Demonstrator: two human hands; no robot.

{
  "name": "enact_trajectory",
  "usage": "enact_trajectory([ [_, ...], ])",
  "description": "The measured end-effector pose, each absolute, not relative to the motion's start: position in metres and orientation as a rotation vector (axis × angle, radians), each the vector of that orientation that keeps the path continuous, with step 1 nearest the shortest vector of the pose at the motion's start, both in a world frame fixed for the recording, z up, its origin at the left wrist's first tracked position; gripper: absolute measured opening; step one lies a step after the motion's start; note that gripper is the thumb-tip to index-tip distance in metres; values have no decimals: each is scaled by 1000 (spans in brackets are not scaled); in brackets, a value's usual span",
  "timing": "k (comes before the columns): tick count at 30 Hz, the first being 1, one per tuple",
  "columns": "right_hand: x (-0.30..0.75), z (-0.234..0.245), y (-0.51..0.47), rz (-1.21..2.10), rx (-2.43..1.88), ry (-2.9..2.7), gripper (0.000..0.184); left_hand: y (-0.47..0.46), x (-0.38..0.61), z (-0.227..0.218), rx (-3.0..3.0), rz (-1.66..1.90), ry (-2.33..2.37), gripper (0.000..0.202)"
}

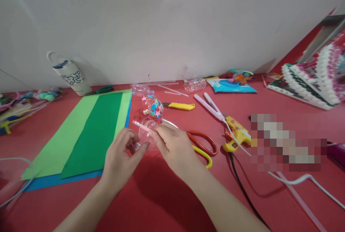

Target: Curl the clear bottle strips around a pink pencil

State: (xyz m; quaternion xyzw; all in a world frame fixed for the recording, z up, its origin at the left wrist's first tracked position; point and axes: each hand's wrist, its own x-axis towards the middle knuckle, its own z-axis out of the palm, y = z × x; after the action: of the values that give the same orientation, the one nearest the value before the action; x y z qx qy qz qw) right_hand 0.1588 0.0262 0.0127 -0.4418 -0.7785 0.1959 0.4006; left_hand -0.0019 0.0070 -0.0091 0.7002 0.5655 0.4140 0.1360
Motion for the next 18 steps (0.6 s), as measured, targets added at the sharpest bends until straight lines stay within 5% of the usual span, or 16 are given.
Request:
enact_trajectory([
  [4, 159, 11, 27, 549, -1174, -1921, 16, 8, -3, -9, 2063, 1219, 1672, 20],
  [18, 156, 8, 28, 498, -1275, -1989, 33, 9, -5, -12, 2099, 1223, 1670, 17],
])
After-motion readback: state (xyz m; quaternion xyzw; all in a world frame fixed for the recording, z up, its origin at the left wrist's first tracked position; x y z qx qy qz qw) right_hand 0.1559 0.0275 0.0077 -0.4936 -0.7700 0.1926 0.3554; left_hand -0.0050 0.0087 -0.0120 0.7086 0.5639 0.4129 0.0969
